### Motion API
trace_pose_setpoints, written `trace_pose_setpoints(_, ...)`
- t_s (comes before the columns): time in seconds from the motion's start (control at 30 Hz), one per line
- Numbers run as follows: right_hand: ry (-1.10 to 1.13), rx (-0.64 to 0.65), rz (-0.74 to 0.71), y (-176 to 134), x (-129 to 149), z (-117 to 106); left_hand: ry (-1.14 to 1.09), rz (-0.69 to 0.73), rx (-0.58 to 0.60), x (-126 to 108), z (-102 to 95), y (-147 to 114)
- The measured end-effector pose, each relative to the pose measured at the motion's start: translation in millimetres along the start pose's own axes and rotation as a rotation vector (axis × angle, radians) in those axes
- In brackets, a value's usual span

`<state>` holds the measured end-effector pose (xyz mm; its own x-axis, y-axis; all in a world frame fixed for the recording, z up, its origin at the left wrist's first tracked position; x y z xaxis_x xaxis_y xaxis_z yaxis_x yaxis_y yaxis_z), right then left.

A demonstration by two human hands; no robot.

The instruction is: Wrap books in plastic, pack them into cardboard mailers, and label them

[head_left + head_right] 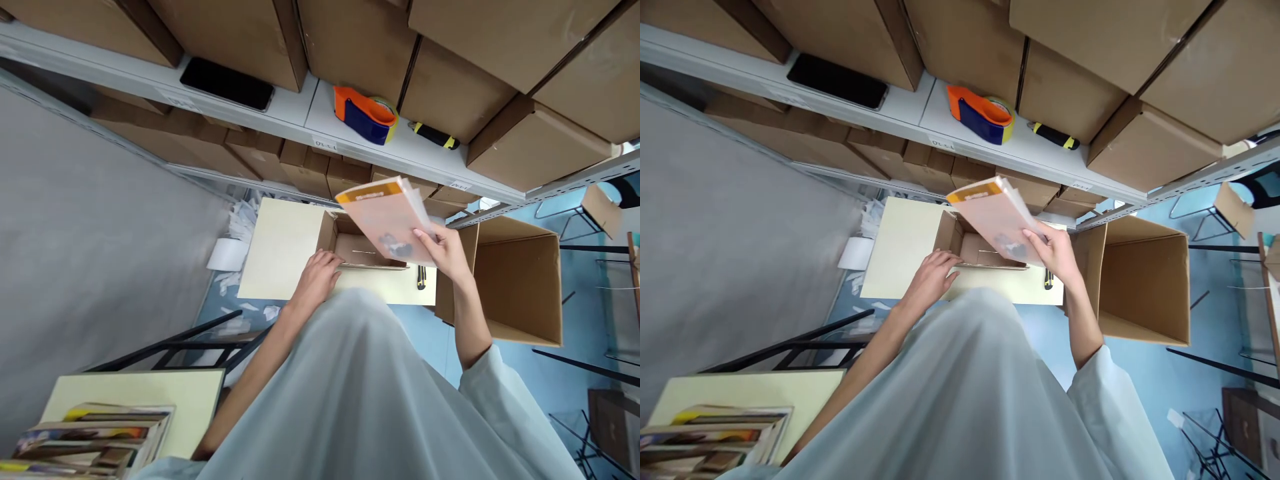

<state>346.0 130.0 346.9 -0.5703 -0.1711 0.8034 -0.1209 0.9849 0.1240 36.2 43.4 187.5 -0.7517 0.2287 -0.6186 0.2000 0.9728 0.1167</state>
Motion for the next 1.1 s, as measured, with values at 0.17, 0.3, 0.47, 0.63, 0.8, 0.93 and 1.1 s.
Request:
trace_pose_setpoints(0.17, -0.297, 0.205, -0.051, -1.1, 3.6, 30.6, -0.001, 0.004, -0.039, 5.0, 1.9, -6.2)
trace_pose_setpoints(0.3, -0.509, 0.349, -0.079, -2.8, 3.8, 57.2, -0.03, 0.007, -0.054, 5.8, 4.9, -12.1)
trace_pose_setpoints(0.47, -0.684, 0.509, -0.038, 0.2, -2.6, 100.5, -0.025, 0.025, -0.035, 6.1, 3.2, -16.8)
trace_pose_setpoints(0.63, -0.745, 0.634, 0.045, 5.5, -27.8, 145.3, -0.033, 0.042, -0.029, 6.9, 0.1, -15.3)
trace_pose_setpoints(0.8, -0.717, 0.722, 0.194, 11.4, -62.0, 171.7, -0.037, 0.055, -0.03, 8.3, 0.1, -14.4)
trace_pose_setpoints(0.93, -0.711, 0.729, 0.245, 11.9, -75.6, 176.0, -0.045, 0.072, -0.012, 8.6, 0.0, -16.6)
trace_pose_setpoints(1.1, -0.661, 0.759, 0.244, 5.1, -78.3, 174.5, -0.031, 0.072, -0.004, 9.3, -0.8, -16.9)
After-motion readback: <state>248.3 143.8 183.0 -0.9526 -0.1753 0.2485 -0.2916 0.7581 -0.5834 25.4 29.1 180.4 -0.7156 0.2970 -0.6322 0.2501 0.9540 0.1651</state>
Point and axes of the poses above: each hand's wrist, its own y-axis towards the middle knuckle, its own z-axis out of the palm, x = y × z, the point moved 2 cm from there along y, towards the middle knuckle, and after that the axes turned 9 degrees about -x, right-handed, at the moved point
